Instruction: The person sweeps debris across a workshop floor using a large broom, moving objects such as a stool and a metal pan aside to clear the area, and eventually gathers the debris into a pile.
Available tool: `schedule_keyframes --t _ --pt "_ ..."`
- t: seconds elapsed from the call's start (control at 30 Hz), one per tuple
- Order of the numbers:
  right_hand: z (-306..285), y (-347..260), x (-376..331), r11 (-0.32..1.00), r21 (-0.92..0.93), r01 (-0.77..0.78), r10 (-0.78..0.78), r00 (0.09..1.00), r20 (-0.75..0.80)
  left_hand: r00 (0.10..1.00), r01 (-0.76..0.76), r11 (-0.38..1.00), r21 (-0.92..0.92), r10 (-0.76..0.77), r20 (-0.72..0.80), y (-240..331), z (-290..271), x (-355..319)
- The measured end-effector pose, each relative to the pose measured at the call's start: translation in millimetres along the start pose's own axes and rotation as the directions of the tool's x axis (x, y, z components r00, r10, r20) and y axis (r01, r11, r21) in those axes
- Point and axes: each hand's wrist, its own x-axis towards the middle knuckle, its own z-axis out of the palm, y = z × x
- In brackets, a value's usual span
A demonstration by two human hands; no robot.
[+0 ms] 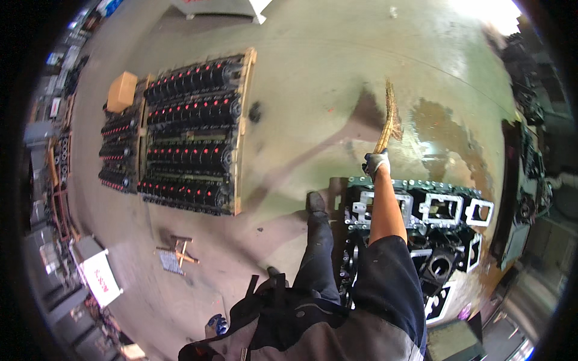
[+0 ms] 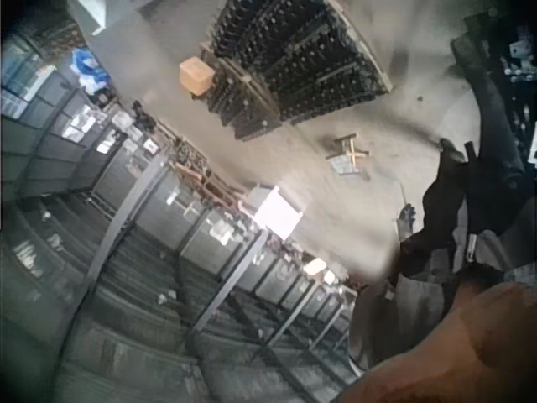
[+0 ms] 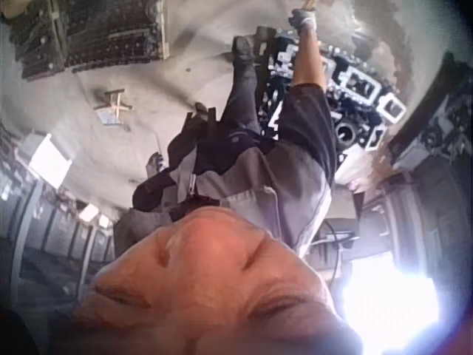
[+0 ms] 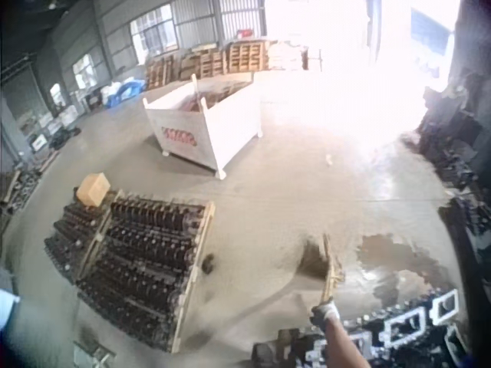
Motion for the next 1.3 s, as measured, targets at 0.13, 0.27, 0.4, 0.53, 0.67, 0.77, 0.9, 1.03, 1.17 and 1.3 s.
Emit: schedule_keyframes --t 0.13,0.27,0.4,0.53,0.67,0.77,0.9,1.03,1.17,1.3 --pt "90 70 9 0.71 -0.703 0.037 -0.034 0.999 0.018 0.984 0.177 0.929 -0.326 -0.158 0.084 23 11 -24" --pt "131 144 -87 0.125 -0.976 0.179 0.092 0.977 0.191 0.994 0.042 0.996 -0.074 -0.049 -0.093 27 76 -54" --pt "107 111 -139 -0.049 -0.933 0.357 0.262 0.906 0.333 0.981 0.036 0.999 -0.029 -0.041 -0.188 19 128 -78" --pt "70 130 -123 0.175 -0.864 0.471 -0.014 0.879 0.476 0.967 0.05 0.989 -0.141 -0.083 -0.242 -14 135 -80" --pt "124 141 -144 0.051 -0.958 0.283 -0.06 0.958 0.28 0.958 0.054 0.96 -0.273 -0.127 -0.257 -62 118 -73" --pt "166 179 -183 -0.596 -0.531 0.602 0.215 0.757 0.617 0.962 0.076 0.953 -0.293 -0.147 -0.229 -113 89 -67" --pt "199 294 -238 -0.618 -0.281 0.734 0.486 0.638 0.597 0.955 0.114 0.919 -0.378 -0.206 -0.212 -174 47 -65" --pt "211 458 -265 0.641 -0.765 -0.061 0.472 0.817 0.331 0.941 0.047 0.84 -0.54 -0.219 -0.258 -230 -10 -71" --pt "304 521 -343 0.769 -0.562 -0.305 0.605 0.634 0.483 0.877 -0.017 0.748 -0.664 -0.308 -0.369 -287 -61 -92" --pt "365 519 -394 0.678 -0.634 -0.372 0.685 0.632 0.363 0.833 0.015 0.637 -0.771 -0.434 -0.342 -336 -74 -113"
